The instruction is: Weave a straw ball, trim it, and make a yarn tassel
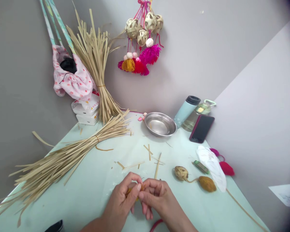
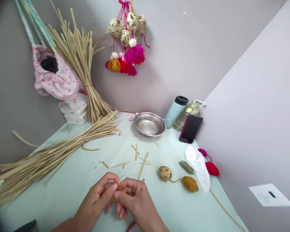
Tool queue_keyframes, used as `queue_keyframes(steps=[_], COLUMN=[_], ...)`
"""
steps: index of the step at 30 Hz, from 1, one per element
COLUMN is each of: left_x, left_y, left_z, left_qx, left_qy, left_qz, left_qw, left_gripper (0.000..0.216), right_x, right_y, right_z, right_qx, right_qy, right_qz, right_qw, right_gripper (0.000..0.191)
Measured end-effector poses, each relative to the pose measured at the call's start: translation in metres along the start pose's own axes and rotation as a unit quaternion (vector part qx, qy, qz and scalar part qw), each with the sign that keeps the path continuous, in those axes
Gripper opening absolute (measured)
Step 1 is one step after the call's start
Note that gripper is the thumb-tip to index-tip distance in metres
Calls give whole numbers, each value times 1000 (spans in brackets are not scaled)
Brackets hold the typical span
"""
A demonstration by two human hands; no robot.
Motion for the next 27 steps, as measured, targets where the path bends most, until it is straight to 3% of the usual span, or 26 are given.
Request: queue_keyframes(steps=[4, 8, 10, 16, 22, 27], left_x=[5, 19, 20, 3, -1, -4], left_y=[-7, -13, -15, -14, -1, -4], left_z=[-2, -2, -2, -6, -6, -8], left_qx=[-20, -38, -45, -103, -138, -135], left_qy=[-16, -83, -85, 18, 15, 14], left_qz=[57, 96, 98, 175, 251, 193], left_qw=[998, 991, 991, 979, 958, 972], left_gripper=[26, 28, 29, 24, 18, 19], right_x=[-19, -29, -28, -27, -12, -13], right_y=[-3, -10, -13, -18, -7, -20], right_z=[-2, -1, -1, 0, -3, -2], right_qx=[-16, -34, -36, -54, -21, -67], right_qy=[83, 121, 115, 102, 22, 37], right_qz=[-32, -26, -5, -31, 21, 114], right_qw=[996, 992, 993, 993, 999, 991], right_gripper=[36, 35, 35, 32, 38, 35])
Point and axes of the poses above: each hand's wrist, its own z-axis away from the middle knuckle, its own x-axis out of the palm, y = z × x, the point moved 10 cm from there along -z, towards the middle knuckle, and after that the axes turned 11 degrees about y, right-handed, at the moved point
